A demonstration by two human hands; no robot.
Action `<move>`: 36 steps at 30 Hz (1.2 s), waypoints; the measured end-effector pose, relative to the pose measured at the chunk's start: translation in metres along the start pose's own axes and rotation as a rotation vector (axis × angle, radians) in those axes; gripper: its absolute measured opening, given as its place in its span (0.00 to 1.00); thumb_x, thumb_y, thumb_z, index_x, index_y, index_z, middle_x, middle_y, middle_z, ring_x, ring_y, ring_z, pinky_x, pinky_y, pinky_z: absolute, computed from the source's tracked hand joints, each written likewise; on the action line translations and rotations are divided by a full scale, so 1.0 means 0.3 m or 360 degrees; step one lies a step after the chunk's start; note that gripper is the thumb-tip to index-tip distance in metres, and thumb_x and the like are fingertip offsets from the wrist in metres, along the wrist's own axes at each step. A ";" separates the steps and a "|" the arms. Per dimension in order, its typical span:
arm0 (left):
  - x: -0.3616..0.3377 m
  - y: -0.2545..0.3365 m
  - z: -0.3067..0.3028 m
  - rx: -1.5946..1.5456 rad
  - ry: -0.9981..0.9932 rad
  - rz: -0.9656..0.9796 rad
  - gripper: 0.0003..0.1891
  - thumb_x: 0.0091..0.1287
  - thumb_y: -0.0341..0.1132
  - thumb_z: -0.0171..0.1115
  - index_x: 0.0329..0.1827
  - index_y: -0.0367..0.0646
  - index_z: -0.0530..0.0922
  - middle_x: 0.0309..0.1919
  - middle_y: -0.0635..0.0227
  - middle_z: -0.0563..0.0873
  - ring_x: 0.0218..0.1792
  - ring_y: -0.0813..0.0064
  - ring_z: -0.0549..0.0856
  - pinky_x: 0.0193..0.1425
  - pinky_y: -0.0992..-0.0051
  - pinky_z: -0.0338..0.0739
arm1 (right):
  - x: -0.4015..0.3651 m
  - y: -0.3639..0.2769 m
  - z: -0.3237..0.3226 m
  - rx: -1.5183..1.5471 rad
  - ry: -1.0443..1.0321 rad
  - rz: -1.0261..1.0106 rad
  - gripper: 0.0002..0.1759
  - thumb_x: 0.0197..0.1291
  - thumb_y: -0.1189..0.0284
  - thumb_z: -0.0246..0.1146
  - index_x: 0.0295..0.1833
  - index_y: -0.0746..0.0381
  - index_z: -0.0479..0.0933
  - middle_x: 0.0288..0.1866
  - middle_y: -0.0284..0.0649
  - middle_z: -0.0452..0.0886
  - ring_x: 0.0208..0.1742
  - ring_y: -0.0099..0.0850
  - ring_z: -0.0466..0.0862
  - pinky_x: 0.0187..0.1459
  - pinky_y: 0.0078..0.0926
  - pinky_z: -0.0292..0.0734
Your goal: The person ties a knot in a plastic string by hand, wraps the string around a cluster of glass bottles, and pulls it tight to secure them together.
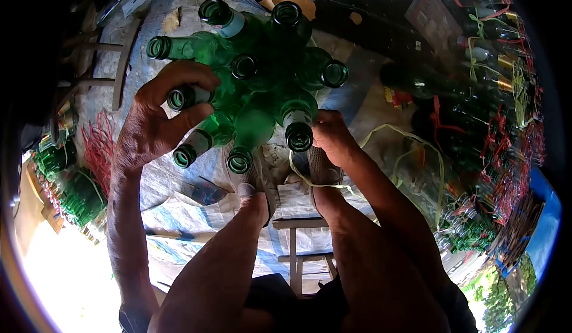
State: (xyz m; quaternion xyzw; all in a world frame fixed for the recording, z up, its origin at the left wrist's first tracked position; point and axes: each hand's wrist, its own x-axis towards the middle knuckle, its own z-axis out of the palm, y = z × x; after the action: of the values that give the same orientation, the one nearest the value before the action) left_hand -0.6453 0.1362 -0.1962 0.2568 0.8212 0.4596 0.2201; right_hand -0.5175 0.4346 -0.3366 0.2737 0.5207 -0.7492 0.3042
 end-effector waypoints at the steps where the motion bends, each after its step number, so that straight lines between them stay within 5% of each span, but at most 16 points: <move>1: 0.008 -0.015 0.000 0.0087 0.0038 0.0109 0.15 0.66 0.28 0.71 0.55 0.42 0.82 0.51 0.62 0.86 0.52 0.70 0.86 0.59 0.69 0.80 | 0.008 0.017 -0.015 -0.0003 -0.0027 -0.0034 0.07 0.66 0.73 0.64 0.33 0.62 0.80 0.26 0.27 0.78 0.24 0.15 0.73 0.25 0.18 0.63; 3: 0.013 -0.043 0.008 0.0256 0.0116 0.0322 0.14 0.67 0.30 0.72 0.55 0.43 0.83 0.50 0.63 0.86 0.50 0.71 0.85 0.58 0.69 0.80 | 0.025 0.051 -0.042 -0.0009 -0.0082 -0.0099 0.07 0.65 0.72 0.64 0.33 0.62 0.80 0.26 0.27 0.77 0.24 0.14 0.72 0.25 0.18 0.61; 9: 0.009 -0.068 0.070 -0.0284 0.0188 0.0127 0.12 0.66 0.32 0.74 0.49 0.43 0.82 0.45 0.65 0.86 0.46 0.74 0.84 0.54 0.72 0.79 | -0.005 -0.018 0.003 0.0055 -0.0089 -0.0026 0.06 0.62 0.71 0.67 0.33 0.61 0.81 0.26 0.27 0.77 0.24 0.14 0.70 0.26 0.18 0.60; 14: 0.051 -0.063 0.114 -0.0310 0.0298 0.0075 0.12 0.71 0.41 0.74 0.37 0.43 0.82 0.31 0.74 0.85 0.30 0.84 0.81 0.36 0.77 0.76 | 0.011 0.007 -0.024 0.0115 -0.0155 -0.0014 0.06 0.62 0.71 0.70 0.37 0.63 0.84 0.27 0.27 0.79 0.25 0.14 0.73 0.26 0.17 0.61; 18: 0.072 -0.070 0.113 -0.0307 0.0233 0.0094 0.16 0.71 0.44 0.73 0.32 0.41 0.81 0.25 0.74 0.83 0.27 0.83 0.80 0.33 0.77 0.74 | -0.004 -0.010 0.008 0.0126 -0.0053 -0.0004 0.05 0.62 0.73 0.70 0.37 0.63 0.84 0.27 0.27 0.79 0.24 0.14 0.72 0.25 0.17 0.59; 28: 0.088 -0.080 0.081 -0.0181 -0.0018 0.0227 0.16 0.72 0.45 0.69 0.35 0.39 0.81 0.25 0.71 0.82 0.26 0.80 0.79 0.32 0.74 0.73 | 0.033 0.064 -0.052 -0.0013 -0.0122 -0.0158 0.04 0.62 0.77 0.64 0.33 0.62 0.79 0.25 0.25 0.72 0.23 0.14 0.67 0.25 0.18 0.56; 32: 0.055 -0.047 0.099 -0.0300 0.0162 0.0039 0.10 0.71 0.35 0.72 0.46 0.40 0.80 0.32 0.72 0.86 0.33 0.83 0.84 0.40 0.78 0.79 | 0.035 0.070 -0.051 -0.0036 -0.0069 -0.0137 0.04 0.58 0.75 0.65 0.32 0.64 0.81 0.26 0.27 0.75 0.26 0.15 0.71 0.26 0.18 0.61; 35: 0.038 -0.051 0.126 -0.0363 0.0439 0.0082 0.08 0.68 0.30 0.74 0.41 0.42 0.81 0.30 0.73 0.85 0.31 0.82 0.85 0.37 0.79 0.81 | 0.034 0.074 -0.054 -0.0161 -0.0095 -0.0199 0.04 0.58 0.75 0.66 0.33 0.64 0.82 0.27 0.28 0.77 0.26 0.15 0.71 0.27 0.19 0.62; 36: 0.034 -0.049 0.134 -0.0395 0.0461 0.0065 0.09 0.69 0.35 0.75 0.40 0.42 0.82 0.29 0.75 0.85 0.31 0.85 0.84 0.36 0.79 0.79 | 0.037 0.072 -0.053 -0.0213 -0.0111 -0.0230 0.05 0.58 0.74 0.67 0.33 0.65 0.82 0.27 0.28 0.77 0.26 0.15 0.70 0.27 0.19 0.62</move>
State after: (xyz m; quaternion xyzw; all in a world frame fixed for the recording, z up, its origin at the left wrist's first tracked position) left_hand -0.6323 0.1619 -0.2296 0.1756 0.7759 0.5939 0.1201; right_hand -0.5074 0.4420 -0.3627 0.1883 0.5771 -0.7418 0.2849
